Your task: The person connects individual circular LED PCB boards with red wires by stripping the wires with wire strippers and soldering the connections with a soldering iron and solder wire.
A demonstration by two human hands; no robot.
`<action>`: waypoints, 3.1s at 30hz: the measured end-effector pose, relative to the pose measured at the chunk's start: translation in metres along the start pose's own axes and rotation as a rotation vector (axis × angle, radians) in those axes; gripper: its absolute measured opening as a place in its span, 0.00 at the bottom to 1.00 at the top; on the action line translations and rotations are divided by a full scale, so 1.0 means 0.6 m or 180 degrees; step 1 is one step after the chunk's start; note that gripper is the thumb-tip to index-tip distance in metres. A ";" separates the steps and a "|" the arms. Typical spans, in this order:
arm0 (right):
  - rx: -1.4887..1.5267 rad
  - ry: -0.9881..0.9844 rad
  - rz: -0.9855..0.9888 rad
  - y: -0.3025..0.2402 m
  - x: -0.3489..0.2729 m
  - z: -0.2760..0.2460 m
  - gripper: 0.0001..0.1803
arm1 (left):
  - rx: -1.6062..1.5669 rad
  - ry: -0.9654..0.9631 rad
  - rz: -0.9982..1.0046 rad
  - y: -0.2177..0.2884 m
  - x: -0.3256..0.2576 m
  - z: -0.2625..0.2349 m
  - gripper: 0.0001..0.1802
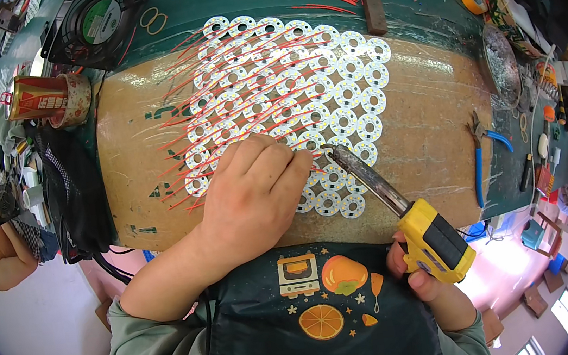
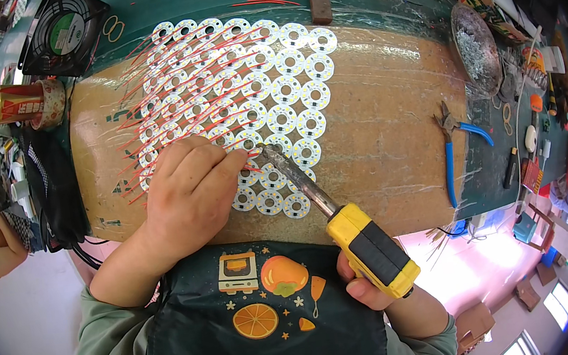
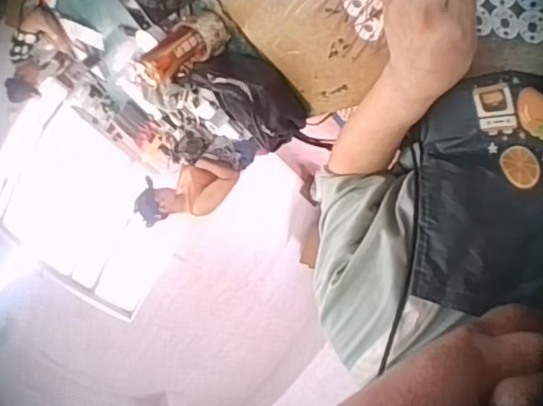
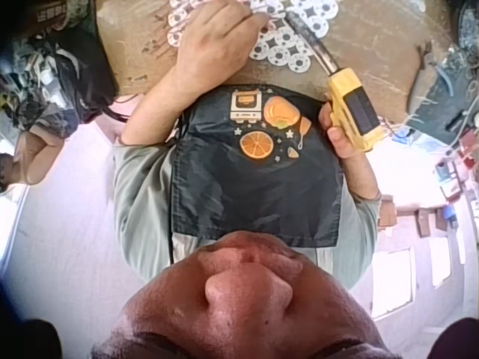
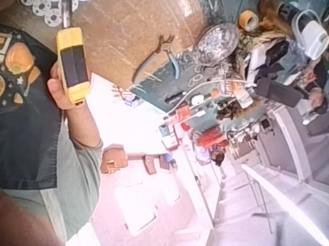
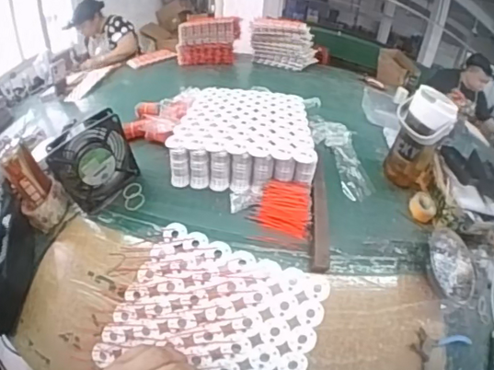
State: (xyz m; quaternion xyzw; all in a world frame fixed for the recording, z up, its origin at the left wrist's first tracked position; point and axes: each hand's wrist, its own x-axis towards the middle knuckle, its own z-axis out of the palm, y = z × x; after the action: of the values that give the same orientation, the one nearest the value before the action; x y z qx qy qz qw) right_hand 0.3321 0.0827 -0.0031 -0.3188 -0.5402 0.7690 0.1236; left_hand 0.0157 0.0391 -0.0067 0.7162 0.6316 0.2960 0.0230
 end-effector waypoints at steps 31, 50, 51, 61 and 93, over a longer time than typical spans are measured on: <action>-0.0239 0.0058 -0.0271 0.001 0.008 -0.001 0.17 | 0.0062 -0.0242 -0.0164 0.015 -0.025 -0.035 0.19; -0.0653 -0.0169 -0.0256 0.009 0.007 -0.010 0.17 | -0.0009 -0.0354 -0.0132 0.005 -0.030 -0.032 0.19; -0.0656 -0.0167 -0.0252 0.010 0.007 -0.009 0.17 | -0.0025 -0.0351 -0.0136 0.005 -0.029 -0.031 0.19; -0.0685 -0.0179 -0.0321 0.010 0.008 -0.008 0.18 | -0.0031 -0.0288 -0.0153 0.005 -0.030 -0.030 0.18; -0.0161 0.0112 -0.0257 0.000 -0.007 0.001 0.22 | -0.0137 0.0283 0.0233 0.031 -0.018 -0.044 0.17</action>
State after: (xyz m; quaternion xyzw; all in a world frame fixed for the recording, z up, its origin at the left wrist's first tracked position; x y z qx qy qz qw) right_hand 0.3348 0.0798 -0.0014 -0.3133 -0.5696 0.7437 0.1559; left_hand 0.0201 0.0166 0.0181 0.7243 0.5988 0.3418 -0.0006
